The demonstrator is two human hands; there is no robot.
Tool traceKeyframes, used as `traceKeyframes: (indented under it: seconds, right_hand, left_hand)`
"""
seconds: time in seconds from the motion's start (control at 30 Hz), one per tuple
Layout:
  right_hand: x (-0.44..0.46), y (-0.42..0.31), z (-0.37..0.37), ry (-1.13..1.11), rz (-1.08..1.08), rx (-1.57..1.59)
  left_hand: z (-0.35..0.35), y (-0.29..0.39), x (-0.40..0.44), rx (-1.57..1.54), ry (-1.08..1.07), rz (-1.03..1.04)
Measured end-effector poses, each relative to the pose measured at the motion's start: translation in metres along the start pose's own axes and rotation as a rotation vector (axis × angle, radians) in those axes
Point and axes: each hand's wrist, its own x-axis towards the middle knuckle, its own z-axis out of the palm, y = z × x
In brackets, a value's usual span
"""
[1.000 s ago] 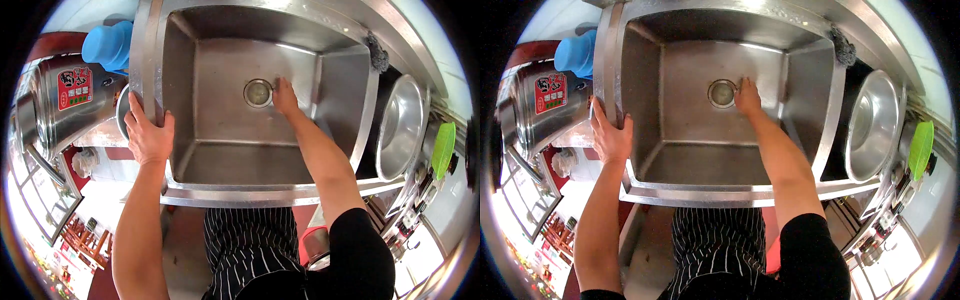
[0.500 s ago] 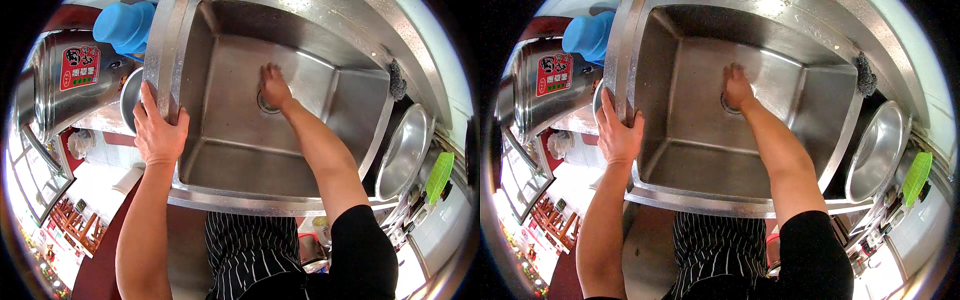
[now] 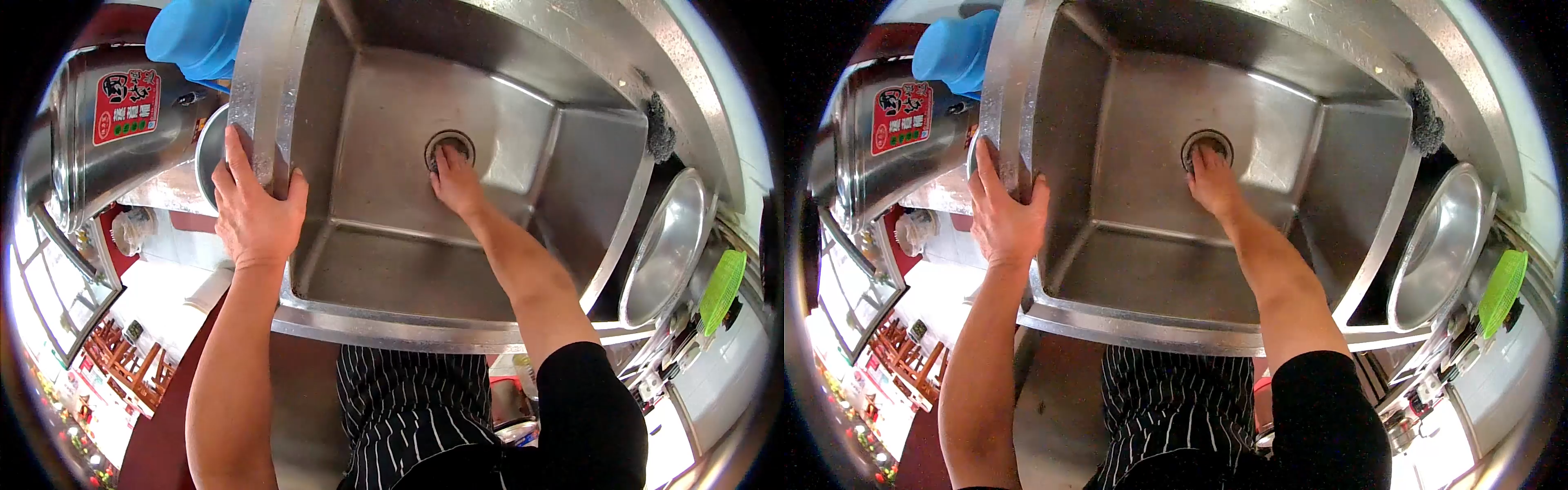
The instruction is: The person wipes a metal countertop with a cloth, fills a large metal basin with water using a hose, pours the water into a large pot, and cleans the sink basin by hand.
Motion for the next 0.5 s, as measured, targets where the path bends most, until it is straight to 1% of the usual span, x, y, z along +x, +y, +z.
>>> traceKeyframes:
  seconds: [0.07,0.2,0.27,0.33,0.4,0.47,0.5]
  right_hand:
    - [-0.001,0.001,0.015,0.125,-0.046,0.054]
    - [-0.003,0.013,0.034,0.143,-0.053,0.104]
    - [-0.005,0.015,0.035,0.232,-0.126,0.105]
    - [-0.002,0.010,0.035,0.241,-0.083,0.106]
    - [0.004,0.006,0.032,0.249,-0.038,0.105]
    - [0.014,-0.001,0.022,0.168,0.057,0.165]
    - [0.018,-0.003,0.016,0.173,0.066,0.163]
  left_hand:
    - [0.001,0.001,0.000,0.003,0.001,0.004]
    - [0.001,0.001,-0.001,0.024,0.011,0.013]
    - [0.003,0.000,-0.001,0.018,0.009,0.017]
    - [0.005,-0.002,-0.001,0.015,0.005,0.024]
    - [0.008,-0.002,-0.001,0.000,0.051,0.045]
    - [0.009,-0.004,-0.002,0.016,0.053,0.066]
    - [0.007,-0.001,-0.003,0.046,0.035,0.034]
